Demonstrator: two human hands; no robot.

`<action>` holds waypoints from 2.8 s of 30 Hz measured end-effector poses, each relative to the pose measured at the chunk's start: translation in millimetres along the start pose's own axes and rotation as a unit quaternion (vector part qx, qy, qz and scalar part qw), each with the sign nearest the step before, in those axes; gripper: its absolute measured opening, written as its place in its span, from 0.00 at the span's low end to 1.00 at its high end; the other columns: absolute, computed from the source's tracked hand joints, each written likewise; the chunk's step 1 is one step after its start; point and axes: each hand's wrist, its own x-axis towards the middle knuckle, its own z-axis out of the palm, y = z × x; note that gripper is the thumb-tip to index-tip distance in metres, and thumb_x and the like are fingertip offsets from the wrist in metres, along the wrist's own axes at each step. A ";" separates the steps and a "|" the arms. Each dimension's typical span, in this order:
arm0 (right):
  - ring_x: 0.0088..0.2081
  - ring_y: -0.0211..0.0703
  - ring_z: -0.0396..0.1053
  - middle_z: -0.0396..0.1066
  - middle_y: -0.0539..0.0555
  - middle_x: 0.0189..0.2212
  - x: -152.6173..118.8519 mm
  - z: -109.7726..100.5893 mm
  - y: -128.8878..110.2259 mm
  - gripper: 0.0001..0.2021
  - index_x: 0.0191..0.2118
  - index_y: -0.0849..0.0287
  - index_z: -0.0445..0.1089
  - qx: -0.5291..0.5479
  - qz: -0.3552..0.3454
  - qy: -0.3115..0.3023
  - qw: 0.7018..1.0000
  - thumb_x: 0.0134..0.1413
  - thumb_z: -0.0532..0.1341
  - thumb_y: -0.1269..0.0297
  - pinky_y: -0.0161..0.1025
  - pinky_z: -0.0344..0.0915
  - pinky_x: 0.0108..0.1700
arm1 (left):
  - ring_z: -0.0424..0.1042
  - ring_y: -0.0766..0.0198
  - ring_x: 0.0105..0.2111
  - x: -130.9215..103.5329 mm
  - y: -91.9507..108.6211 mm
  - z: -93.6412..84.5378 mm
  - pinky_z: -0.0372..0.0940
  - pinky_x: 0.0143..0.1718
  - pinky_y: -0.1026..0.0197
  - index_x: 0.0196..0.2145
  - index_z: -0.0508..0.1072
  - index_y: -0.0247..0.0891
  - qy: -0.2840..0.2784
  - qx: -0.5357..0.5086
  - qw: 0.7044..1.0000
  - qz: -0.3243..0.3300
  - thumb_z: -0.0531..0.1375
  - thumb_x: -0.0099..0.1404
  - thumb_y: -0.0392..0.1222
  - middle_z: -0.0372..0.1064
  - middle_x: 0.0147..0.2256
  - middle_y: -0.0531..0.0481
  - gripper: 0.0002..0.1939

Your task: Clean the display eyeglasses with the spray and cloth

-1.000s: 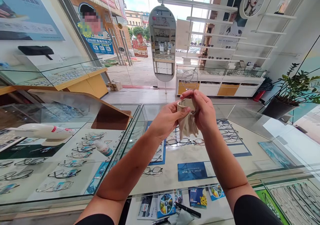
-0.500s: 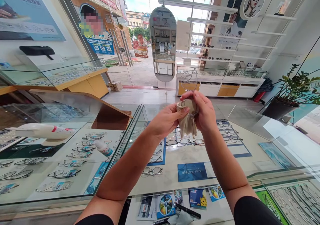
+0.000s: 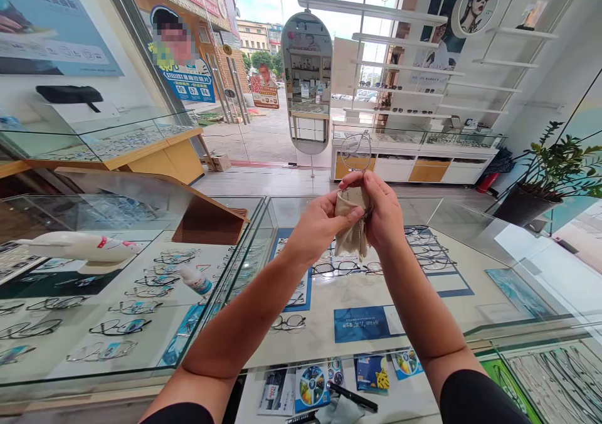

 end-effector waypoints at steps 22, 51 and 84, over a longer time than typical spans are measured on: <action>0.57 0.53 0.76 0.80 0.56 0.44 -28.8 35.3 13.9 0.24 0.39 0.47 0.81 -0.040 -0.109 0.063 0.991 0.76 0.54 0.41 0.52 0.72 0.65 | 0.76 0.60 0.37 -11.5 -15.3 27.9 0.72 0.41 0.58 0.41 0.82 0.40 0.174 0.099 0.960 0.194 0.79 0.61 0.58 0.80 0.37 0.49 0.22; 0.38 0.43 0.74 0.81 0.52 0.37 -14.9 16.9 11.3 0.17 0.36 0.51 0.82 0.037 -0.066 0.072 0.995 0.72 0.64 0.46 0.42 0.72 0.43 | 0.82 0.59 0.46 -17.5 1.9 19.8 0.74 0.51 0.60 0.48 0.85 0.40 0.033 -0.043 0.998 0.026 0.82 0.58 0.48 0.84 0.43 0.48 0.23; 0.39 0.45 0.73 0.79 0.53 0.38 -21.2 19.7 -2.1 0.16 0.37 0.50 0.85 0.047 -0.081 0.067 0.993 0.70 0.65 0.49 0.43 0.72 0.45 | 0.82 0.54 0.45 -10.1 7.2 1.7 0.76 0.51 0.54 0.54 0.85 0.40 -0.034 0.108 0.986 0.126 0.70 0.72 0.61 0.83 0.40 0.45 0.24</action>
